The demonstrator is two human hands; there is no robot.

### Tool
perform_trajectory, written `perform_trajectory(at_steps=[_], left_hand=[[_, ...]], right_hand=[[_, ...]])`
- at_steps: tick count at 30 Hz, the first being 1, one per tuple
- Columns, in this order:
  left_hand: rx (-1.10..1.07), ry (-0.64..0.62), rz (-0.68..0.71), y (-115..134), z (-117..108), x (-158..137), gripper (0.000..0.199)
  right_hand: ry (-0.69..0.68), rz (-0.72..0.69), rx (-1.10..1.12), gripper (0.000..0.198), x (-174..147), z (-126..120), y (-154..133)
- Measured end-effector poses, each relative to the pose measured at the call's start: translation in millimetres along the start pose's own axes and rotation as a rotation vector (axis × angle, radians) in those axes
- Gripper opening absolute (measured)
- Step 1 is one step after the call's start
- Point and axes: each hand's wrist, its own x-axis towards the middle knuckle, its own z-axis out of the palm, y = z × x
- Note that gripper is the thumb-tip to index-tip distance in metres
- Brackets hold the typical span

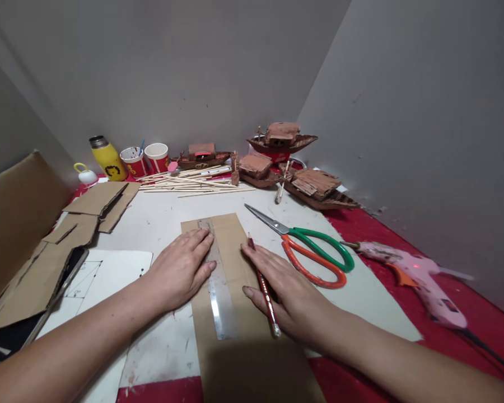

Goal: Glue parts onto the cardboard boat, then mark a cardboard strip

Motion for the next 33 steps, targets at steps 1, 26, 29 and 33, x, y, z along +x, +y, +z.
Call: perform_trajectory(at_steps=[1,26,29,33], left_hand=[[0.001,-0.001,0.001,0.0,0.4,0.0,0.056],[-0.008,0.005,0.006,-1.6,-0.9,-0.3,0.058],[0.022,-0.004,0.013,-0.6,-1.7,-0.8,0.058],[0.016,0.017,0.015,0.4,-1.7,-1.1,0.056]], right_hand=[[0.001,-0.002,-0.004,0.063,0.0,0.0,-0.1],[-0.023,0.012,0.03,0.068,0.0,-3.3,-0.4],[-0.02,0.005,0.021,0.065,-0.2,-3.4,-0.5],[-0.016,0.0,0.018,0.067,-0.3,-3.2,-0.7]])
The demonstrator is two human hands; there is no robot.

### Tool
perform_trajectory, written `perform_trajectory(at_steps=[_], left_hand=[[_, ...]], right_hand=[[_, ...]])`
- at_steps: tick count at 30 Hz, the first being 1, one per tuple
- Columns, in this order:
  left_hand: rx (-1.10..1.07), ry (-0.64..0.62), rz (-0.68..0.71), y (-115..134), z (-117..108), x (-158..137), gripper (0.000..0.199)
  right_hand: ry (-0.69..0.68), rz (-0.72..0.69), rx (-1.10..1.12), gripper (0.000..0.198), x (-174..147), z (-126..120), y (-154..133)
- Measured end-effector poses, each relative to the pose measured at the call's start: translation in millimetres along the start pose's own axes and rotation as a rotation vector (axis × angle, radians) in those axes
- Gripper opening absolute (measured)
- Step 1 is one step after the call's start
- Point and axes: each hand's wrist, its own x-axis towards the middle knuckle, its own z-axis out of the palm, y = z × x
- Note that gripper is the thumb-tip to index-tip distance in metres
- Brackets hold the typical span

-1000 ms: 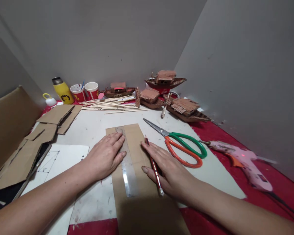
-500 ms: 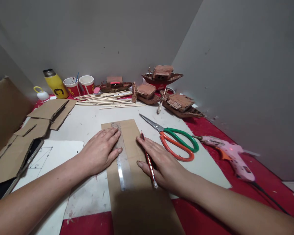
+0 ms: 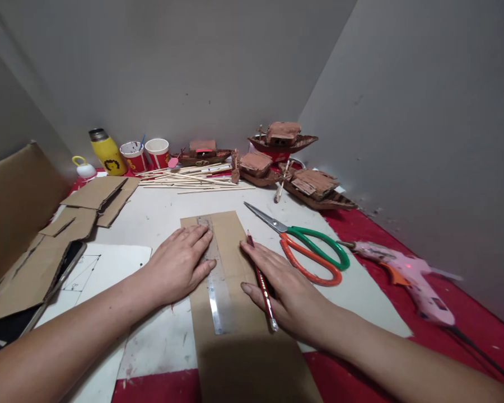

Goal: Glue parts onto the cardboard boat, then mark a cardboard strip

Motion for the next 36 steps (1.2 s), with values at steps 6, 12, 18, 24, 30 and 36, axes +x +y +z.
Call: perform_trajectory(at_steps=[6,12,18,24,30,36], left_hand=[[-0.001,-0.014,-0.015,0.3,-0.4,-1.0,0.056],[0.037,-0.057,-0.018,0.7,-4.1,-0.4,0.059],[0.002,-0.058,-0.028,0.2,-2.9,0.0,0.06],[-0.014,-0.08,-0.024,-0.3,-2.2,-0.3,0.061],[-0.006,-0.055,0.006,-3.1,-2.6,-1.1,0.061],[-0.008,-0.033,0.033,-4.1,-0.9,-4.1,0.061]], right_hand=[[-0.008,0.008,-0.004,0.069,-0.3,0.6,0.7],[0.0,0.002,-0.029,0.066,-0.5,2.1,1.7],[0.002,-0.013,-0.042,0.061,-0.4,2.0,1.5],[-0.001,-0.017,-0.056,0.062,-0.2,0.1,1.1],[-0.003,-0.035,-0.079,0.062,-0.4,2.1,2.9],[0.045,-0.076,-0.096,0.063,-6.2,9.6,9.6]])
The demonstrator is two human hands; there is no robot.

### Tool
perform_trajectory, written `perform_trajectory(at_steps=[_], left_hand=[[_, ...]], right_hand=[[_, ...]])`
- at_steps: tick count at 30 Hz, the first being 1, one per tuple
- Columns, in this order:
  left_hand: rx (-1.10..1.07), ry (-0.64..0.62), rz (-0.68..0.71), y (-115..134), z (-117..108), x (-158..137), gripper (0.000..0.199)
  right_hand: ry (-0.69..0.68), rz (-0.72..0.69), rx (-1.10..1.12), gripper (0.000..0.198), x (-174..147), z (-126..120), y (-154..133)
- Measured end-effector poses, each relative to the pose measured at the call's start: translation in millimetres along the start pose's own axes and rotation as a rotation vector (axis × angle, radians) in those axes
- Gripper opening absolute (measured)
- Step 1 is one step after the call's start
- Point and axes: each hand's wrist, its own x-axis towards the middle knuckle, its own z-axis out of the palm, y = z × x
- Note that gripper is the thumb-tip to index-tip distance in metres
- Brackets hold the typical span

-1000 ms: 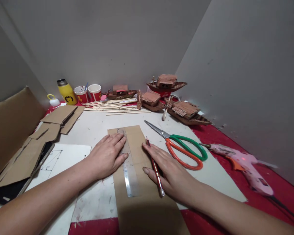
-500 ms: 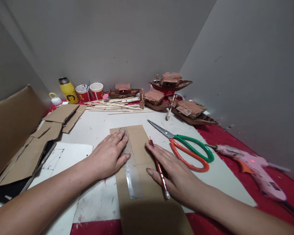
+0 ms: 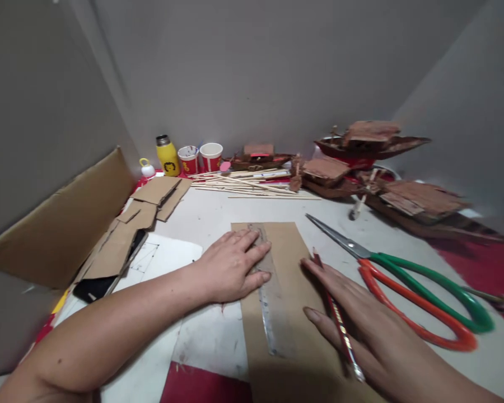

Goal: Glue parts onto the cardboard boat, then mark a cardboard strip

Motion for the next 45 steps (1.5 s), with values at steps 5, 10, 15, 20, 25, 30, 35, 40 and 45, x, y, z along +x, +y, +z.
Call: perform_trajectory(at_steps=[5,10,15,20,25,30,35,40,45], left_hand=[[0.009,0.002,-0.008,-1,1,-2,0.062],[0.007,-0.032,-0.004,2,2,0,0.061],[0.008,-0.035,-0.005,-1,3,3,0.061],[0.024,-0.033,-0.003,0,0,3,0.06],[0.032,-0.028,-0.004,0,-1,2,0.061],[0.03,-0.007,0.003,0,1,0,0.061],[0.034,-0.003,0.005,-1,2,0,0.061],[0.035,-0.02,0.006,0,2,1,0.058],[0.015,-0.002,0.015,-2,3,3,0.055]], right_hand=[[0.036,-0.05,-0.06,0.061,0,4,3],[-0.015,-0.002,-0.013,0.061,2,1,-1],[-0.057,0.038,0.052,0.064,3,-5,-4],[-0.057,0.033,0.029,0.064,5,-6,-5],[-0.032,0.024,0.009,0.063,5,-4,-3],[-0.024,0.005,-0.004,0.061,2,-2,-2],[-0.027,0.018,0.031,0.061,0,0,0],[-0.054,0.035,0.058,0.062,2,-2,-2],[-0.084,0.047,0.078,0.069,5,-7,-4]])
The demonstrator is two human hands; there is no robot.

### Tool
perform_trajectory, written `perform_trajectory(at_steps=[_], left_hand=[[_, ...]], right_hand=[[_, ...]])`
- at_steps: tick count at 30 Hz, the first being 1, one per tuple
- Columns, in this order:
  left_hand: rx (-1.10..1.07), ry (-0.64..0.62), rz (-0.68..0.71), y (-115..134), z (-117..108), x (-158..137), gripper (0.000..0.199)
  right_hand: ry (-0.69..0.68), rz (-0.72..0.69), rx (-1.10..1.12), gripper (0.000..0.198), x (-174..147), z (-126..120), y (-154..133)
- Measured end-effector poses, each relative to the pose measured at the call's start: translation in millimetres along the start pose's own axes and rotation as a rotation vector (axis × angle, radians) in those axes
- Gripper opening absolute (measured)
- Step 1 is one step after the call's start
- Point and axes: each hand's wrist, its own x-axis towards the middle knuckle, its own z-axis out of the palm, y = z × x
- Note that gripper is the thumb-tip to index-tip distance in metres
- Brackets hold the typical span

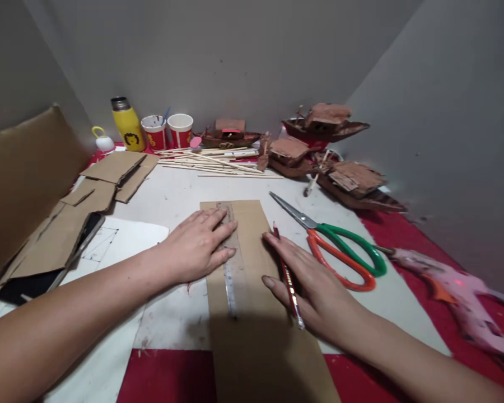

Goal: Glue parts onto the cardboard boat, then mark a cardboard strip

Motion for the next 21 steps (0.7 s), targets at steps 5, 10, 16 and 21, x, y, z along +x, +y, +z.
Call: perform_trajectory(at_steps=[5,10,16,21], left_hand=[[-0.013,0.01,0.005,0.1,-0.2,-0.8,0.056],[0.023,0.008,-0.007,0.5,-1.6,-2.5,0.056],[0.02,-0.022,-0.013,1.7,-4.3,-1.7,0.057],[0.029,-0.015,-0.01,1.1,-3.3,-1.7,0.057]], right_hand=[[-0.007,0.014,-0.003,0.07,0.4,-2.2,-1.8],[0.01,0.015,-0.006,0.067,0.5,-0.3,-0.9],[0.004,0.007,-0.015,0.069,1.1,-2.0,-1.3],[0.015,-0.001,-0.03,0.071,1.0,-2.3,-1.1]])
